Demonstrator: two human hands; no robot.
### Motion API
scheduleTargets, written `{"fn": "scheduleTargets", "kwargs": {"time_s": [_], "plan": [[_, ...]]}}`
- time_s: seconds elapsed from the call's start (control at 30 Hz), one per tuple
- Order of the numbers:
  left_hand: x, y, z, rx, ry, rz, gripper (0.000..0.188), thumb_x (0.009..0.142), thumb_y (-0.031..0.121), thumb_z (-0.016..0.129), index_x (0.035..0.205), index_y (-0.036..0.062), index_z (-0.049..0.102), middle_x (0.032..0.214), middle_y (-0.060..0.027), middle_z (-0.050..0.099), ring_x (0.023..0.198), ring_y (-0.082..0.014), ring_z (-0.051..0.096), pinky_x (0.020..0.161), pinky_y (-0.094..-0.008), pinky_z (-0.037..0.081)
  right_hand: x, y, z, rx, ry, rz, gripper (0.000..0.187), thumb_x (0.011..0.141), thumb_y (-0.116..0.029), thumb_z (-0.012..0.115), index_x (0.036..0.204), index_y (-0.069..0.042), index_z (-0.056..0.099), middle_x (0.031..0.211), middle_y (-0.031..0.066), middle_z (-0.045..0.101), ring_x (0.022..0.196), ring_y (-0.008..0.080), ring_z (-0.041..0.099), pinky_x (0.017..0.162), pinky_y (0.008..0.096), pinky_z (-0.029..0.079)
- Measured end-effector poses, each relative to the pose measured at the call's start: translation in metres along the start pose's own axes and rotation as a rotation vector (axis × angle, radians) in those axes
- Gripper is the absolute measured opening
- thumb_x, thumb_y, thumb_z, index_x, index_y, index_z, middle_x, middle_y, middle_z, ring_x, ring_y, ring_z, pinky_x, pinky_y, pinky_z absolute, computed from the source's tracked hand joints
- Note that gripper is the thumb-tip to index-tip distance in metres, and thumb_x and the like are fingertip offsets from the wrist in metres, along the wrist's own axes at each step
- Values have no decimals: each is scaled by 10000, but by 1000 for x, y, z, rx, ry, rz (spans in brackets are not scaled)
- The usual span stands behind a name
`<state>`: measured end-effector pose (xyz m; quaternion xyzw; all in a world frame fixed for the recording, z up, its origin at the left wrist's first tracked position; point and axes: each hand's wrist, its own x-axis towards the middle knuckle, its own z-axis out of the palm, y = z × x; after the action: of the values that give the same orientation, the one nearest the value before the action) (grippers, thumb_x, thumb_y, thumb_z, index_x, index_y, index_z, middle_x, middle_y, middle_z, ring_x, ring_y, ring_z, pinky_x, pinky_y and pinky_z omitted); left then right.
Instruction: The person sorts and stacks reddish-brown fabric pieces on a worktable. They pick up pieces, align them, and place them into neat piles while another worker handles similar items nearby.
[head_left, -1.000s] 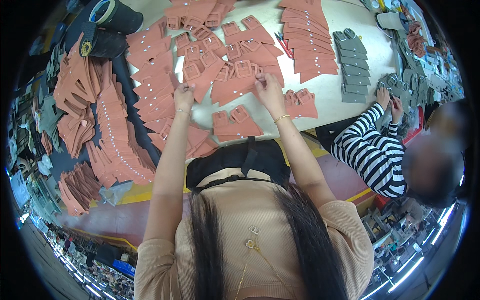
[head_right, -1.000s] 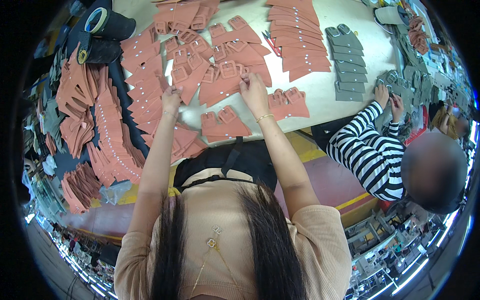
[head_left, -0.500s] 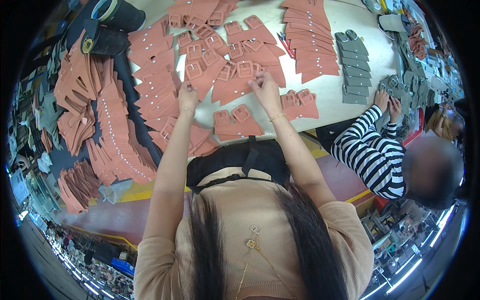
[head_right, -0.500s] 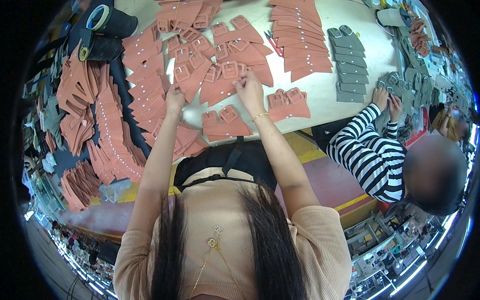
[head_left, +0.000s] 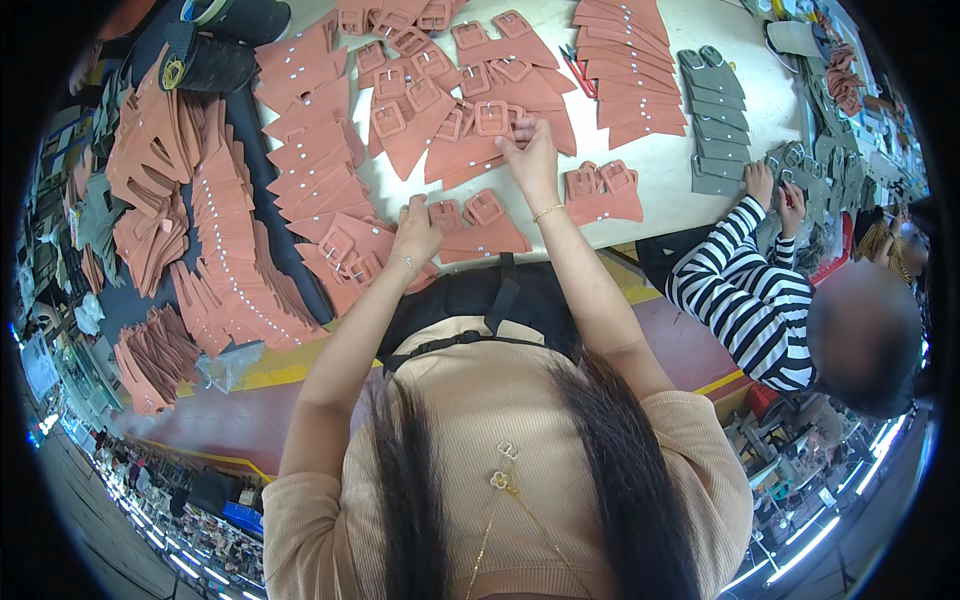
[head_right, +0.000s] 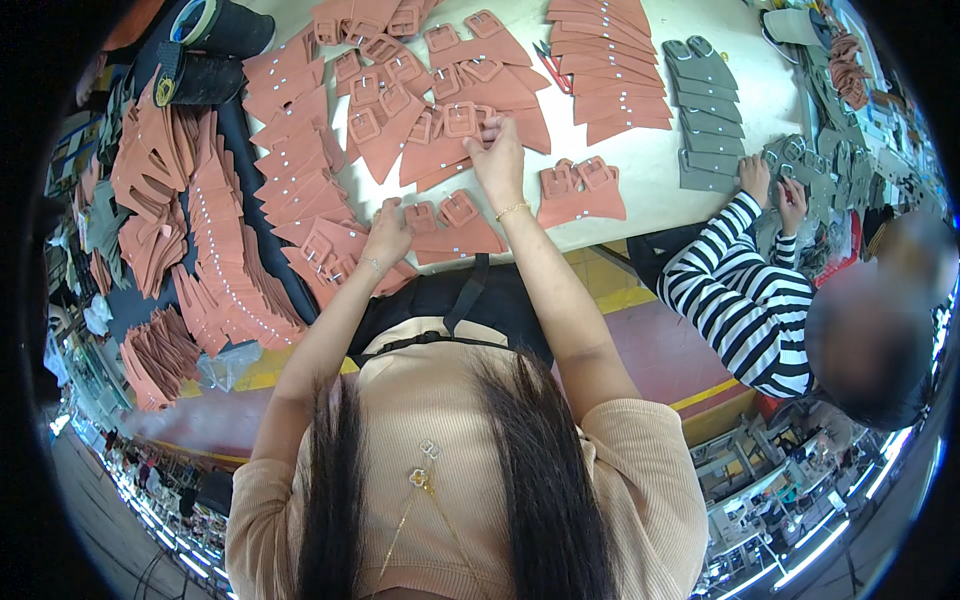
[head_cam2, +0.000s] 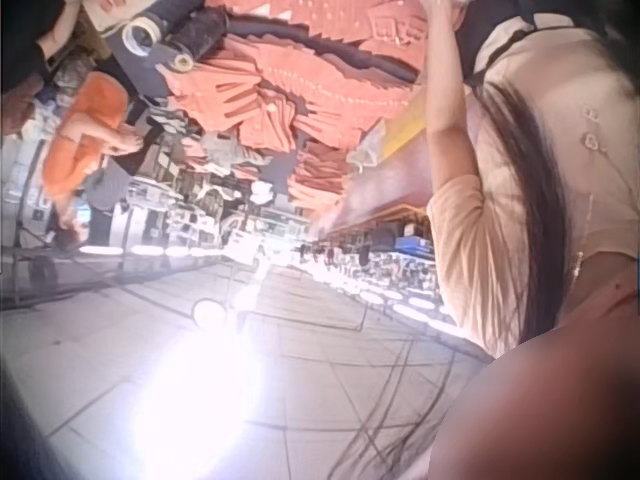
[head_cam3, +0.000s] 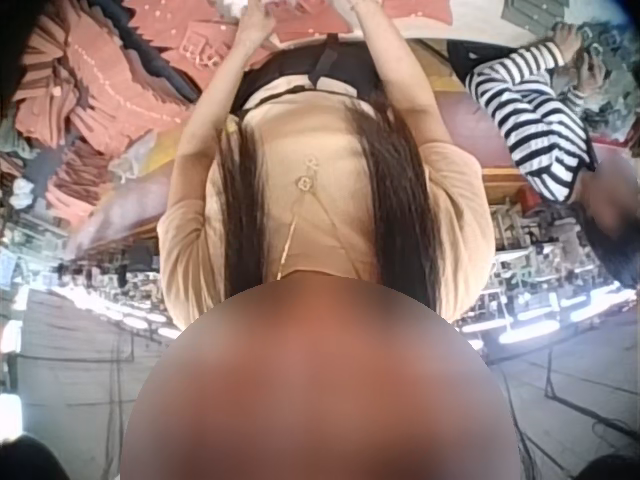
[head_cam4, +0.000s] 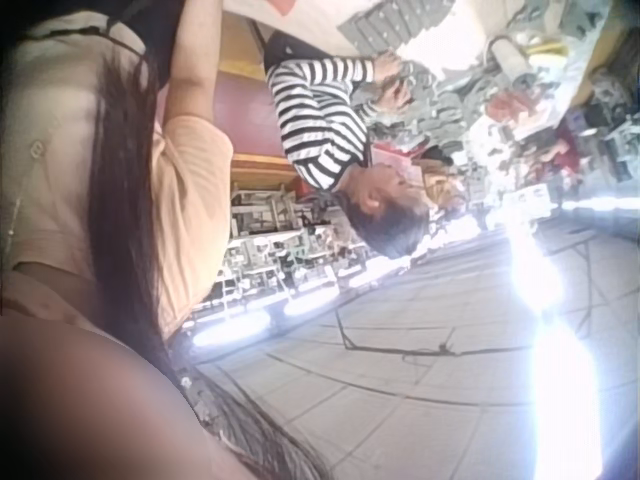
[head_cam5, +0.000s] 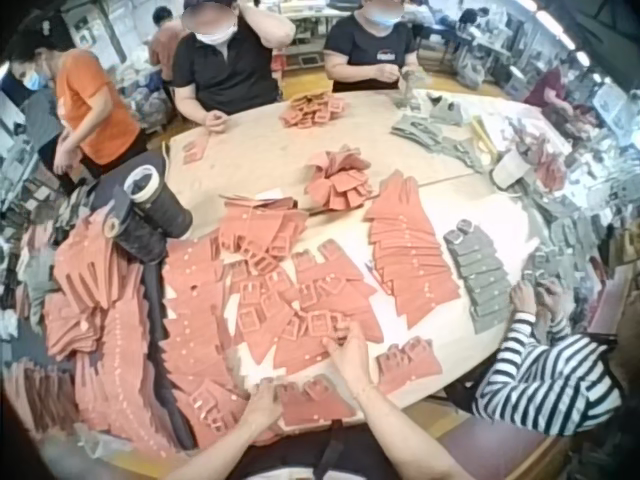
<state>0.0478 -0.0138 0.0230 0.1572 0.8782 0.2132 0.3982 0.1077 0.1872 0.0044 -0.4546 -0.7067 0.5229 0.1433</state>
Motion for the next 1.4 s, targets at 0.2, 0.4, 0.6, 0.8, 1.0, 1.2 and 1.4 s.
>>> {"fn": "scheduleTargets", "kwargs": {"time_s": [0.2,0.4,0.6,0.8,1.0,1.2,1.4], "plan": [[3,-11,3,-14,-66,-99,552,788,78,595,1286,39,359,1129,-267,516,1063,-397,532,924,-424,431,2,-22,-10,44,-246,90,327,805,-108,687,1058,58,564,879,97,644,750,117,612,662,245,515],[18,-32,6,-258,-159,-183,492,820,84,580,1268,37,381,957,-158,588,871,-257,609,705,-368,497,-42,-69,-41,339,-532,189,245,868,-103,630,1068,27,574,930,74,623,779,112,609,672,251,528],[27,-39,-2,-687,-255,-357,326,943,285,439,1125,25,508,918,-103,578,782,-201,581,658,-330,488,-74,-21,-45,469,-579,342,143,864,-45,616,984,18,570,921,54,611,764,108,617,659,256,556],[24,-28,-14,-721,-341,-406,425,940,412,471,1045,9,552,891,-90,577,764,-184,577,675,-317,487,-76,52,-28,99,-519,416,179,823,-28,641,976,18,560,774,72,625,758,131,639,597,259,550],[21,-18,-1,-265,-172,-157,295,798,211,692,949,5,544,839,-83,580,742,-189,583,664,-309,490,-82,49,-32,-247,-370,162,300,749,-135,718,946,26,559,796,140,607,766,264,622,690,347,495],[-14,13,11,-218,-89,30,371,734,81,686,996,-6,439,885,-150,598,810,-284,619,750,-347,491,-85,48,-34,-333,-382,31,357,734,-190,739,967,21,568,861,126,563,807,262,574,726,357,462],[-27,44,-2,-602,-253,30,344,775,-22,635,1022,11,398,959,-160,608,872,-204,624,749,-308,514,-70,38,-70,181,-614,348,353,799,-111,697,1088,15,537,1107,97,579,1021,148,546,874,294,440]]}}
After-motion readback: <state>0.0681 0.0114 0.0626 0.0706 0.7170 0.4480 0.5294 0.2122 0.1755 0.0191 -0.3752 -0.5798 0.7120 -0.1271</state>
